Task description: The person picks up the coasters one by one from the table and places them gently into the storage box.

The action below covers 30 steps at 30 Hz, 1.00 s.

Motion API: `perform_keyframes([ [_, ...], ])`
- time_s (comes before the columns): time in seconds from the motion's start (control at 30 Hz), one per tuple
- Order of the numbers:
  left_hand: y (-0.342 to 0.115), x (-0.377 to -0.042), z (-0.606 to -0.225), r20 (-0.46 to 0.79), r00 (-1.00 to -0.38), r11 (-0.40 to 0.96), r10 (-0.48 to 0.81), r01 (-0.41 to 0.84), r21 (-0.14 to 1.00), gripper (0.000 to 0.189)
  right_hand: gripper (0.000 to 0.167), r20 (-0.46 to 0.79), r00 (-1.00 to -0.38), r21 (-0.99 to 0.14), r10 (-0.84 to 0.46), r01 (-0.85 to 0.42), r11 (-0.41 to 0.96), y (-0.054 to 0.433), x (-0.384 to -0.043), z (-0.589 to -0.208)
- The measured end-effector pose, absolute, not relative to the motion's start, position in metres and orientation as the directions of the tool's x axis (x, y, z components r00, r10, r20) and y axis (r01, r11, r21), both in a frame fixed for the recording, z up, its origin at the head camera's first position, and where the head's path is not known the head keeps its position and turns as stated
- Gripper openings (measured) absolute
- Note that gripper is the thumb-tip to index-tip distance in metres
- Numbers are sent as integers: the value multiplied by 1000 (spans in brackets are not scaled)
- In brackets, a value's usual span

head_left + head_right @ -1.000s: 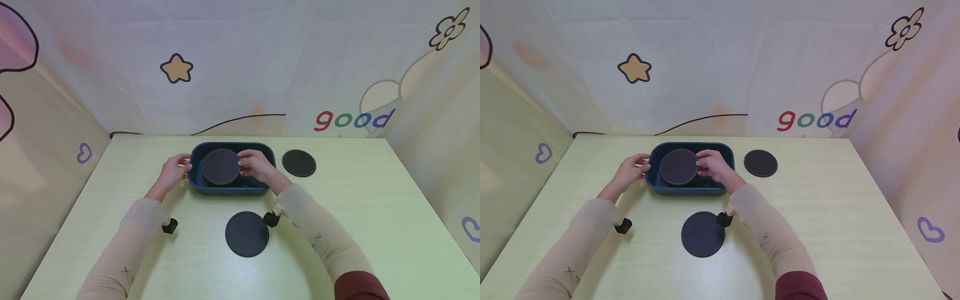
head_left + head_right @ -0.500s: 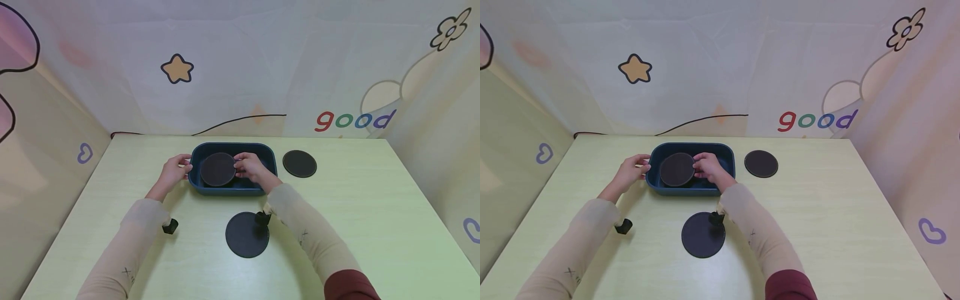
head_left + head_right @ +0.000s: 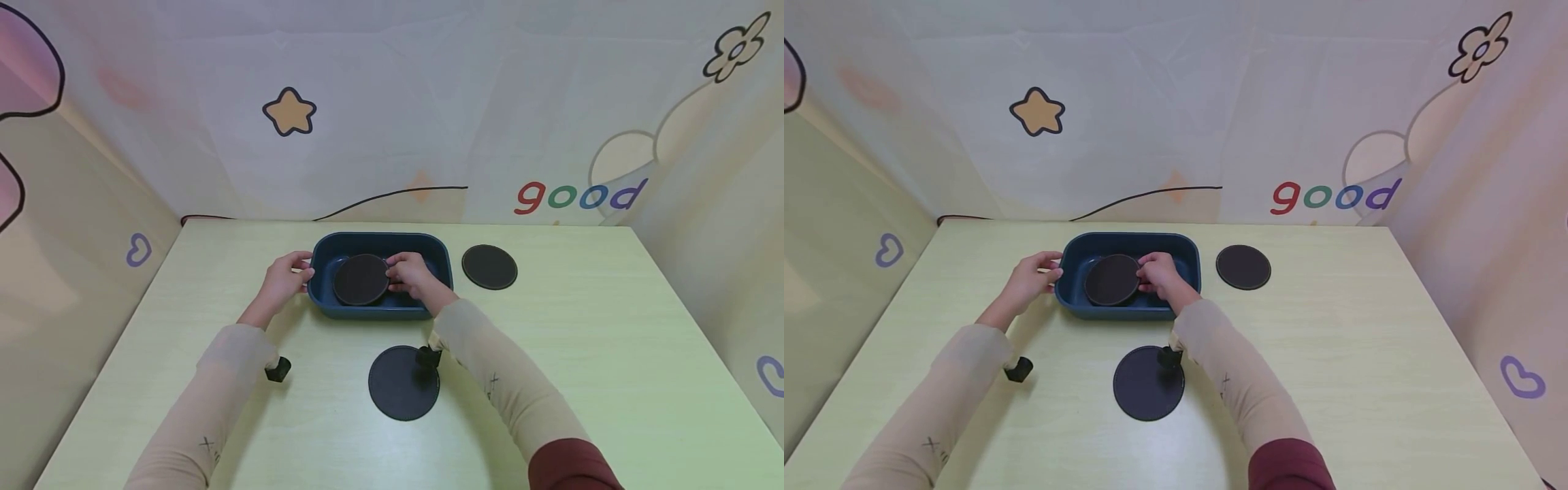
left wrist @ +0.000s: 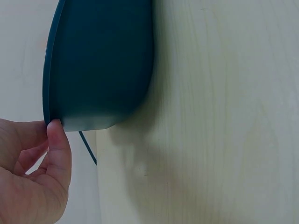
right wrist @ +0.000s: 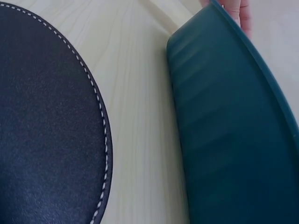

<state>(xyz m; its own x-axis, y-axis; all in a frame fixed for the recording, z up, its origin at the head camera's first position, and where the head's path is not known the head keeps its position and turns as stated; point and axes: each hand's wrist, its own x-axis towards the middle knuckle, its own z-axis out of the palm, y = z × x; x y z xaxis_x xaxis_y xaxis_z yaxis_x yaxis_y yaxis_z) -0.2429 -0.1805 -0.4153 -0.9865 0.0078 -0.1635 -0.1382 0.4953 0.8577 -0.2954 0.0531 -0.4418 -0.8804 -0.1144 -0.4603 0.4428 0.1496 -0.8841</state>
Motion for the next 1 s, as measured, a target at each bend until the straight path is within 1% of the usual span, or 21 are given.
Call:
perform_keyframes([
  [0.1,-180,-243,-415,-166,-986,493,9,-140,859,39,22,-474,-877,-875,-80,458,158,54,-295,-440],
  [0.2,-179,-243,-414,-166,-986,487,11,-140,862,39,27,-500,-866,-853,-7,492,173,53,-292,-433],
  [0.33,-179,-242,-414,-161,-987,477,20,-132,869,39,31,-509,-861,-849,16,505,152,56,-289,-425],
  [0.43,-179,-242,-414,-160,-987,476,22,-130,870,39,32,-505,-863,-853,-4,498,157,59,-287,-420],
  [0.53,-179,-243,-414,-164,-986,478,18,-136,868,39,32,-483,-875,-862,-26,469,192,62,-284,-416],
  [0.67,-180,-244,-415,-163,-987,484,17,-134,865,39,34,-452,-888,-877,-85,424,226,66,-280,-407],
  [1.0,-181,-244,-417,-170,-985,493,16,-140,859,39,38,-411,-871,-901,-270,343,265,84,-261,-380],
])
